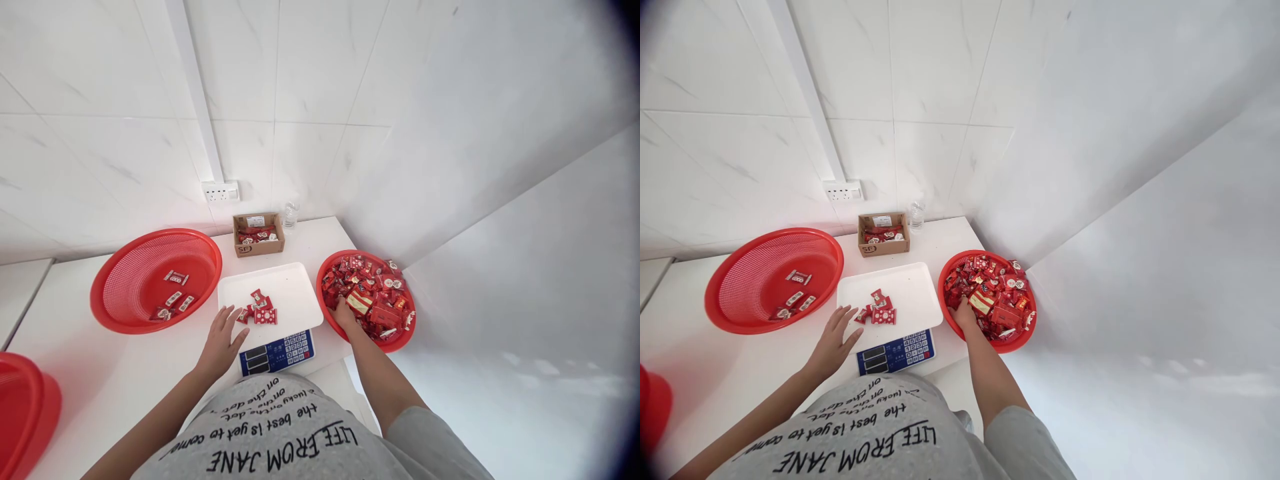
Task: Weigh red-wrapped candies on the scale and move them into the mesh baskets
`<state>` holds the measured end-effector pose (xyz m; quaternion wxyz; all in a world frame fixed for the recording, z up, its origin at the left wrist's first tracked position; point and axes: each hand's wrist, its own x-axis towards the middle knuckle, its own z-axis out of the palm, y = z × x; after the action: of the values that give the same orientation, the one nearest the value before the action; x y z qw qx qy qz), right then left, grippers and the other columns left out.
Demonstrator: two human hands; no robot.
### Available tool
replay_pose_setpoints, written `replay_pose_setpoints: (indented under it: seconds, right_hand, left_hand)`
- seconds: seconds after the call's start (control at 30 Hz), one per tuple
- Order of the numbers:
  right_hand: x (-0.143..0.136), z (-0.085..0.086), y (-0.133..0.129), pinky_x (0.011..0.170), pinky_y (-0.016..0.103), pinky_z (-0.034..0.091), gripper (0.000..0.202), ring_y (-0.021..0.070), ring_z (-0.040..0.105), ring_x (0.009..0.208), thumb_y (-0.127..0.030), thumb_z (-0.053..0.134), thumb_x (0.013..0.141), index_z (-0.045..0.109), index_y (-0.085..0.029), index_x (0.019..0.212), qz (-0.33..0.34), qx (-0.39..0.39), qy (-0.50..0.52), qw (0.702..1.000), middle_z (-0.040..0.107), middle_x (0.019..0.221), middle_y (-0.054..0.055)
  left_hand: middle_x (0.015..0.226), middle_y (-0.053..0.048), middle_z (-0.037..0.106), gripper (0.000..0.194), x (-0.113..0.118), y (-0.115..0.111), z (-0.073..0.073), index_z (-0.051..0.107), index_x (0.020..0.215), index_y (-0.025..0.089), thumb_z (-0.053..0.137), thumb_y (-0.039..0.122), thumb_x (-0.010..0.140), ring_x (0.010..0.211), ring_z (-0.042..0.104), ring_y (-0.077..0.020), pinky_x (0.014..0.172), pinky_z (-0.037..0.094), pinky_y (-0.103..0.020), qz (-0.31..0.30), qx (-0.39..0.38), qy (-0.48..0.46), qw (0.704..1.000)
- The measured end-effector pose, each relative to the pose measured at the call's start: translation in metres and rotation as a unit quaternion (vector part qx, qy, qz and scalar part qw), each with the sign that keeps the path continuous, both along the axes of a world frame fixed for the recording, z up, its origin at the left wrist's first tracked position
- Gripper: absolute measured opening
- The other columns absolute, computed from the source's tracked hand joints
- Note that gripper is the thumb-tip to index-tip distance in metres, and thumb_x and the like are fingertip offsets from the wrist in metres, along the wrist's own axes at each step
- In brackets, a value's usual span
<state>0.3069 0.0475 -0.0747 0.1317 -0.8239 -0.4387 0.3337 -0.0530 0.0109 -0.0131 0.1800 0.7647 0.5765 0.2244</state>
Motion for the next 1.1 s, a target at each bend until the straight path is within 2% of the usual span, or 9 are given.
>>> replay_pose_setpoints:
  seconds: [0.17,0.37,0.6,0.83,1.1]
  right_hand:
    - [0.010,0.000,-0.003,0.081,0.037,0.042,0.045,0.0233,0.060,0.089,-0.040,0.060,0.068,0.051,-0.017,0.106,0.010,0.016,0.037,0.999,0.063,0.099,0.011]
    - [0.014,0.009,-0.005,0.070,0.035,0.045,0.038,0.0188,0.059,0.070,-0.043,0.056,0.071,0.057,-0.016,0.098,0.024,0.005,0.128,0.991,0.066,0.083,0.006]
    - [0.019,0.022,-0.009,0.083,0.037,0.042,0.040,0.0213,0.059,0.087,-0.052,0.052,0.075,0.062,-0.018,0.094,0.060,-0.008,0.172,0.983,0.066,0.098,0.009]
    - [0.019,0.024,-0.012,0.098,0.037,0.034,0.034,0.0214,0.054,0.109,-0.037,0.057,0.075,0.064,-0.021,0.105,0.114,0.019,0.190,0.975,0.059,0.120,0.007]
    - [0.007,0.019,-0.005,0.100,0.041,0.031,0.033,0.0235,0.053,0.110,-0.031,0.054,0.076,0.064,-0.018,0.105,0.096,0.012,0.140,0.985,0.059,0.120,0.011]
  left_hand:
    - [0.132,-0.010,0.046,0.046,-0.004,-0.001,0.000,0.043,0.127,0.021,0.039,0.045,0.088,0.131,0.029,-0.0269,0.104,0.032,-0.050,0.001,-0.017,-0.010,1.000]
    - [0.131,-0.009,0.048,0.044,-0.002,-0.001,0.003,0.044,0.126,0.022,0.038,0.044,0.088,0.129,0.033,-0.0256,0.103,0.033,-0.048,-0.002,-0.033,-0.018,0.999]
    - [0.130,-0.008,0.048,0.043,0.002,0.000,0.003,0.047,0.124,0.022,0.038,0.044,0.088,0.129,0.033,-0.0251,0.103,0.034,-0.046,-0.014,-0.041,-0.016,0.999]
    - [0.130,-0.009,0.048,0.044,0.004,0.001,0.002,0.046,0.125,0.021,0.038,0.043,0.088,0.130,0.033,-0.0247,0.104,0.033,-0.046,-0.022,-0.046,-0.016,0.999]
    - [0.131,-0.009,0.049,0.044,0.005,0.001,0.000,0.046,0.126,0.020,0.038,0.042,0.088,0.129,0.034,-0.0247,0.103,0.035,-0.044,-0.028,-0.036,-0.008,0.999]
